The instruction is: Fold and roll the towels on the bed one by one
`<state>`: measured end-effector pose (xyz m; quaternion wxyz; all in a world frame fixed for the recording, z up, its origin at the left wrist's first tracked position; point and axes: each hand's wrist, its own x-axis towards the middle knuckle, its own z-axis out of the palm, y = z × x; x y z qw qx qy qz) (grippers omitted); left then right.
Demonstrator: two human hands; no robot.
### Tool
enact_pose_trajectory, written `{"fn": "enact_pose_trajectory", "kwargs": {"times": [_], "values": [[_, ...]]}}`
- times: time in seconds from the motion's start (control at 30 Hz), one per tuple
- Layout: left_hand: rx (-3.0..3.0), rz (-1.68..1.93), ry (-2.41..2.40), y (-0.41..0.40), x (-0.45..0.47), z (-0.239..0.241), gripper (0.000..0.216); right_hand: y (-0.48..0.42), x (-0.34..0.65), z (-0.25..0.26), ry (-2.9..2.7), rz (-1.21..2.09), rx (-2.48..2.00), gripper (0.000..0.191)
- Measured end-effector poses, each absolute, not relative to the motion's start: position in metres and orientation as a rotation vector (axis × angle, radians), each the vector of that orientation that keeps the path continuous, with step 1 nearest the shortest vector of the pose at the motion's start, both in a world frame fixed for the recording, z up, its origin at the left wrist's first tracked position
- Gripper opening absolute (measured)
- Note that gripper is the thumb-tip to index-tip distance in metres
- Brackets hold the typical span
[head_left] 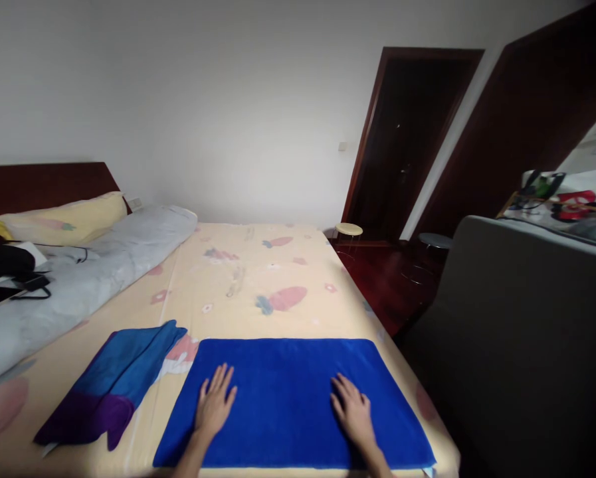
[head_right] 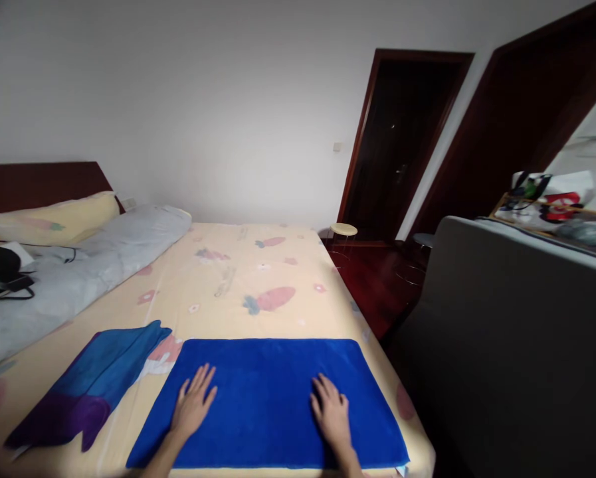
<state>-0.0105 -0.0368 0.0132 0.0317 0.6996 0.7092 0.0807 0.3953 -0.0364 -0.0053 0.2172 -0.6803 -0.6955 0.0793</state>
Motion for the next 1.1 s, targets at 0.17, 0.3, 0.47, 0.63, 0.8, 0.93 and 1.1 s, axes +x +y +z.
{"fn": "enact_pose_trajectory", "kwargs": {"times": [0.17,0.3,0.47,0.63,0.8,0.93,1.1], "values": [[1.969,0.133,2.525,-0.063,-0.105,0.006,0.052,-0.062,0.516,-0.033,-1.578,0.075,-2.206,0.062],[1.965,0.262,2.7,-0.08,-0.098,0.007,0.056,-0.077,0.509,-0.034,-1.534,-0.037,-2.236,0.066],[2.365,0.422,2.218,-0.094,0.011,0.004,0.062,-0.084,0.386,-0.011,-1.931,0.13,-1.889,0.049],[2.474,0.35,1.687,-0.088,0.108,-0.006,0.068,-0.073,0.275,0.021,-2.25,0.633,-1.448,0.047],[2.442,0.298,1.638,-0.041,0.103,0.009,0.053,-0.03,0.269,0.033,-2.372,0.72,-1.36,0.051],[2.345,0.252,1.923,0.006,0.048,0.016,0.05,0.012,0.316,0.025,-2.396,0.591,-1.486,0.049],[2.107,0.138,2.333,0.045,-0.035,0.011,0.051,0.052,0.404,0.009,-2.191,0.291,-1.879,0.056]]}}
